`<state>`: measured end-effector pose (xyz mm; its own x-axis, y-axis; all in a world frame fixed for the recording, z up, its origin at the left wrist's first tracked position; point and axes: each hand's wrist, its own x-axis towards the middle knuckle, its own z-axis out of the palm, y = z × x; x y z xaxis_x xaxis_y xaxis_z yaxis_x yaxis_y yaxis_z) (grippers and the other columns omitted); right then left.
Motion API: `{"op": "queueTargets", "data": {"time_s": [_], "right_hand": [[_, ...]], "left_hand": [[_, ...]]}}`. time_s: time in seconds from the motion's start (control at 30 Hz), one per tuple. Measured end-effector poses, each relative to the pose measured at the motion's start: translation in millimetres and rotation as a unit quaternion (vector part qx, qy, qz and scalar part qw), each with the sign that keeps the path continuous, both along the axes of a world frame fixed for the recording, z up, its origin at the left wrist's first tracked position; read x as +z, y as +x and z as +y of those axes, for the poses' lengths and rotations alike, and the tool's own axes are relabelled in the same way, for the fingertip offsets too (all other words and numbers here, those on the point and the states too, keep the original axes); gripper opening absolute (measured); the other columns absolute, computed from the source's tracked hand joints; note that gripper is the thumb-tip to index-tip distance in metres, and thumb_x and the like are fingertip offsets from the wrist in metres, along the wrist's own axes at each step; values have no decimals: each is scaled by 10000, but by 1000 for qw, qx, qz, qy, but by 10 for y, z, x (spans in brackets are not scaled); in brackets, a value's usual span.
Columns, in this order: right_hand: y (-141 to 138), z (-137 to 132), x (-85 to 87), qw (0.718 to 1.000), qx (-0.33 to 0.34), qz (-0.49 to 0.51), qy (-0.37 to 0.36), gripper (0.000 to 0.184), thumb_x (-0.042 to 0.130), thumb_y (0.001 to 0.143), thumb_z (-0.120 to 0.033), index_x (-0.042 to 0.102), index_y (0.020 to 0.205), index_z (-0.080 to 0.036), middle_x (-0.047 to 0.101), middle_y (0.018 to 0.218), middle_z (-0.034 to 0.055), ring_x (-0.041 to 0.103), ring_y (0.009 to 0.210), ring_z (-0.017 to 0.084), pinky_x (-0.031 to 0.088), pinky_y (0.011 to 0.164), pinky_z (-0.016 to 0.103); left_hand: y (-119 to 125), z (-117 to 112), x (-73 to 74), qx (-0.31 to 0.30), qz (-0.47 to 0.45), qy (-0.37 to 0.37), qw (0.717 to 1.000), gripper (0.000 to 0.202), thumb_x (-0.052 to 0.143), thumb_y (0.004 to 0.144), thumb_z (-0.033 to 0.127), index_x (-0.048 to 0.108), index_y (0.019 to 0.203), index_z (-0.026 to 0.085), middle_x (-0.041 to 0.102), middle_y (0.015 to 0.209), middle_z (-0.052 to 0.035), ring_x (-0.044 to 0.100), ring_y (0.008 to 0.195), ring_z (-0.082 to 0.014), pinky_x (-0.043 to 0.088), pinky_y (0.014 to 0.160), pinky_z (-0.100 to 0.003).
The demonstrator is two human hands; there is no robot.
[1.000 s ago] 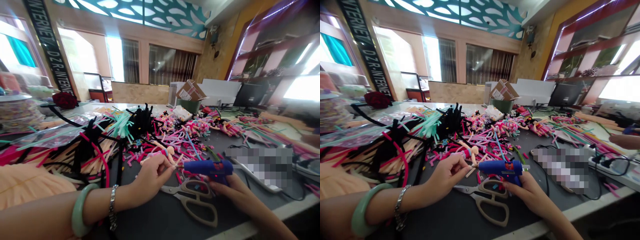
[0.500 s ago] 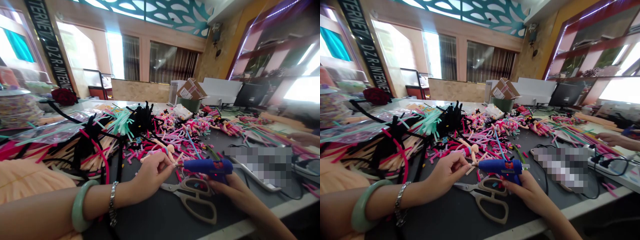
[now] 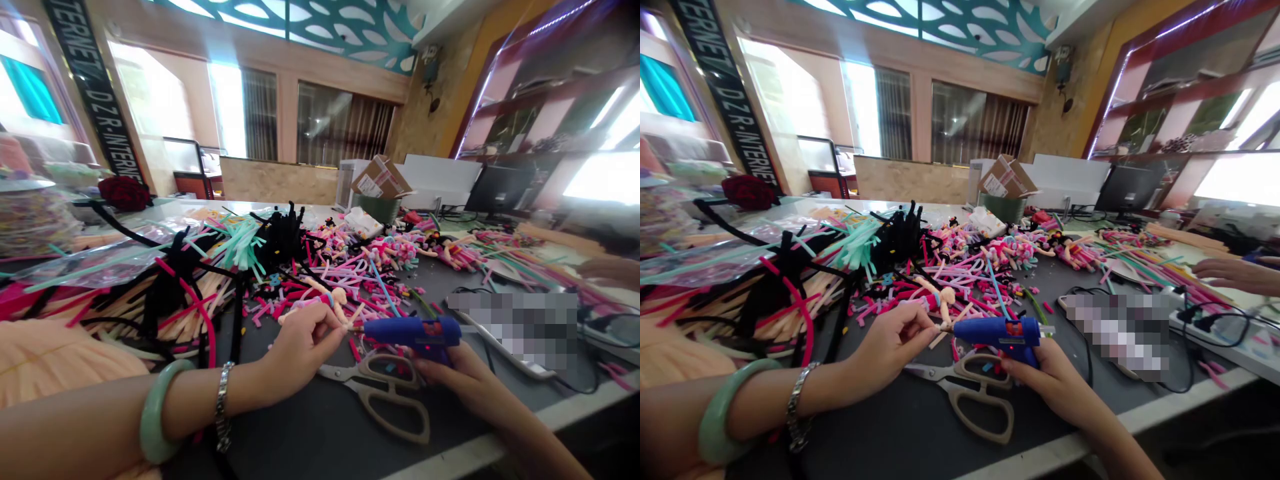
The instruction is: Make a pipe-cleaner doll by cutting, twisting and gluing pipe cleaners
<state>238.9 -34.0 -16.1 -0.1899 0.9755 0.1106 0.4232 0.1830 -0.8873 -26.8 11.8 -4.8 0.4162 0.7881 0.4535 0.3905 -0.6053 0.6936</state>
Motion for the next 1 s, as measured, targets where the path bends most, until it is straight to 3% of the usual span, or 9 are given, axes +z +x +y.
{"op": "queueTargets", "data": {"time_s": [1.0], "right_hand": [[-27, 15, 40, 999, -16, -24, 21, 304, 622, 755, -446, 667, 743, -145, 552, 558, -6, 471, 517, 126, 379, 490, 233]], "left_hand": [[4, 5, 3, 8, 7, -2, 1000, 230, 523, 855, 302, 513, 674, 161, 390, 575, 55, 360, 540, -92, 278, 530, -227]]}}
